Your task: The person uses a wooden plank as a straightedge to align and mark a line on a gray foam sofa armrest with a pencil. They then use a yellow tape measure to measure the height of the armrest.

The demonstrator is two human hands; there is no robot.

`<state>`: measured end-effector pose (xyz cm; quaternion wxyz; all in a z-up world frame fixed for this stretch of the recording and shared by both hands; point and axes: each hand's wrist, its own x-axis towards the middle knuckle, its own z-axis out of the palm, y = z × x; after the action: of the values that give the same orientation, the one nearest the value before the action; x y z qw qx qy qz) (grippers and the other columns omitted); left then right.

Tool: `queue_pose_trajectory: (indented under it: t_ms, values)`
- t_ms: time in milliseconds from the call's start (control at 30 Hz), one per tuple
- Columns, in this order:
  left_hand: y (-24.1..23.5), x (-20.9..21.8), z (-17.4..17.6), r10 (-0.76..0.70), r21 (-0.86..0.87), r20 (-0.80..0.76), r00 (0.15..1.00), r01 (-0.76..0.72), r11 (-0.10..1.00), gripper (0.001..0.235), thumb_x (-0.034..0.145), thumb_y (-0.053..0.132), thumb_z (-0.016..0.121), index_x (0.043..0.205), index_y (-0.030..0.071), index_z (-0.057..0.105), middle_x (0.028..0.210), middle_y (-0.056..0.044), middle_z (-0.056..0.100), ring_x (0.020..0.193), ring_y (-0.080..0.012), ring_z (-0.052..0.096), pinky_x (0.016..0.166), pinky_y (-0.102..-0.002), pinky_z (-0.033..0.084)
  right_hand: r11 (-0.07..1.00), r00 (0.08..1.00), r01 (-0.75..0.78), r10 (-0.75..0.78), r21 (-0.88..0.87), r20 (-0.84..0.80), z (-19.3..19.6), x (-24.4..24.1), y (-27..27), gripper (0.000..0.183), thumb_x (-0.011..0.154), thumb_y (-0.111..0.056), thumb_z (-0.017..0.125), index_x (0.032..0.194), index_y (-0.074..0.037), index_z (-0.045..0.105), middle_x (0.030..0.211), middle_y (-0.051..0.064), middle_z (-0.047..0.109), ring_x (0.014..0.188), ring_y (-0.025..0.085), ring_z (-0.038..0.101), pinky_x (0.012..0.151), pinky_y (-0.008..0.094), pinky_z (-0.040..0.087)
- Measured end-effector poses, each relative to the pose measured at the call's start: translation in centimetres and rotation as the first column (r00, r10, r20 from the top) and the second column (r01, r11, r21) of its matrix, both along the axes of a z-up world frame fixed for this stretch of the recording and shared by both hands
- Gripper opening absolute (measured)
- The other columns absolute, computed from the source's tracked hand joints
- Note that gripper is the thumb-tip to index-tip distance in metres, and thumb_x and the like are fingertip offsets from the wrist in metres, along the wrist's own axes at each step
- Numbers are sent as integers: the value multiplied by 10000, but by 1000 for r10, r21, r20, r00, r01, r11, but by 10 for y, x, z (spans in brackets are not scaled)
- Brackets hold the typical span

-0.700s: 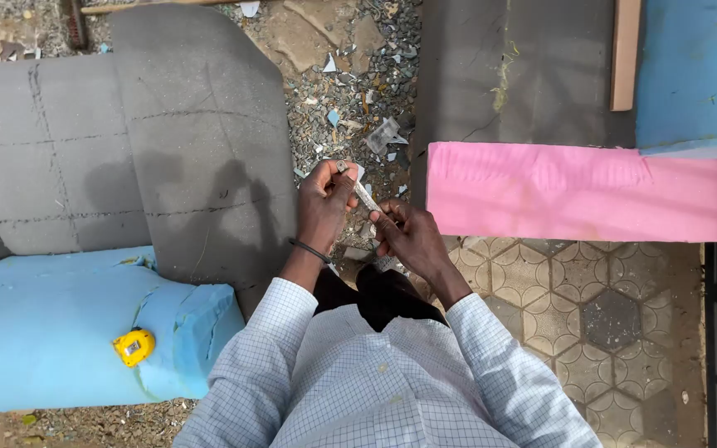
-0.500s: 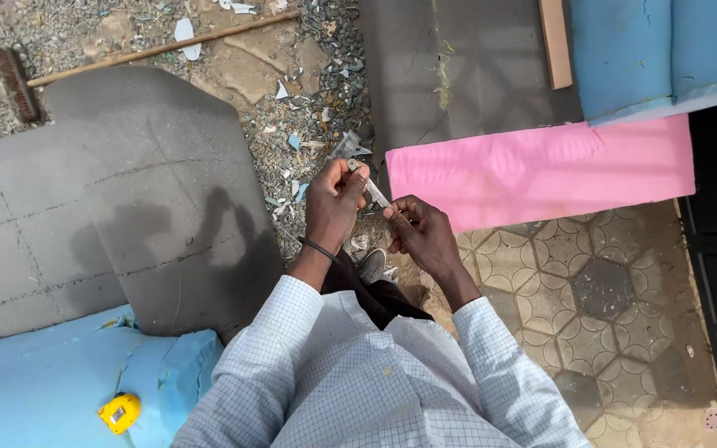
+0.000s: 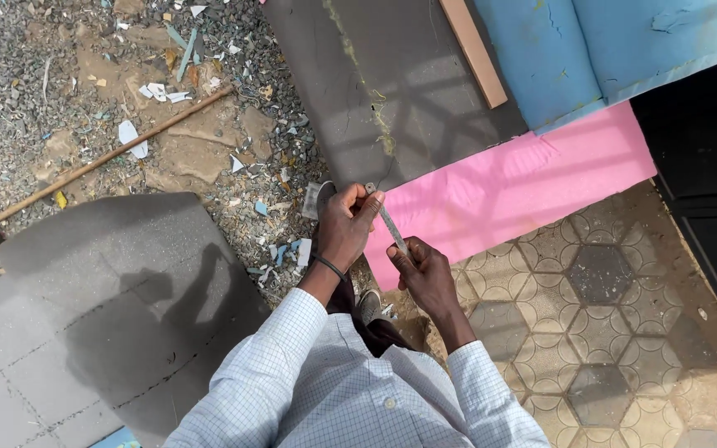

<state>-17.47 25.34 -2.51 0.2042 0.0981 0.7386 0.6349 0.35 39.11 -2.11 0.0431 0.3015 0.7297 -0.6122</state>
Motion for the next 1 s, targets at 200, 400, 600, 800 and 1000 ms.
queue_pose_trajectory:
  t_ms: [200, 400, 600, 800, 1000]
  values:
    - [40, -89, -8, -130, -45, 121, 984, 136, 990, 363, 1221, 421, 847, 1018, 122, 888, 723, -116, 803, 693, -235, 838, 693, -382, 645, 988, 980, 149, -154, 43, 129, -44, -81, 21, 270, 1168, -447, 895, 1080, -193, 923, 656, 41, 695, 678, 140, 613, 716, 315, 492]
    - [82, -185, -48, -228, -56, 226, 947, 246, 968, 422, 1259, 439, 806, 1027, 92, 865, 697, -153, 778, 712, -238, 835, 716, -386, 656, 945, 908, 313, -327, 95, 261, -47, -192, 40, 241, 1184, -443, 858, 1129, -218, 926, 736, 66, 764, 662, 170, 661, 769, 366, 539]
    - [118, -237, -107, -272, -52, 233, 934, 291, 955, 347, 1261, 392, 799, 1087, 109, 900, 750, -129, 801, 657, -234, 805, 681, -389, 650, 839, 805, 438, -526, 323, 275, -92, -266, 117, 269, 1107, -423, 918, 1256, -200, 895, 1134, 119, 922, 755, 270, 748, 868, 468, 601]
    - [113, -214, -186, -172, -260, 425, 889, 302, 917, 367, 1209, 477, 753, 1056, 144, 771, 858, 7, 743, 803, -121, 703, 740, -354, 724, 757, 809, 297, -523, 582, 268, -230, -304, 254, 595, 1053, -488, 832, 1522, -128, 770, 1523, 213, 847, 1307, 504, 809, 941, 659, 619]
    - [109, -199, -258, -138, -377, 393, 909, 296, 878, 354, 1199, 467, 788, 1008, 171, 815, 775, 41, 683, 713, -104, 598, 641, -343, 496, 732, 814, -13, -388, 682, 432, -332, -356, 386, 840, 1118, -517, 883, 1768, -80, 580, 1699, 261, 695, 1334, 548, 779, 1048, 711, 616]
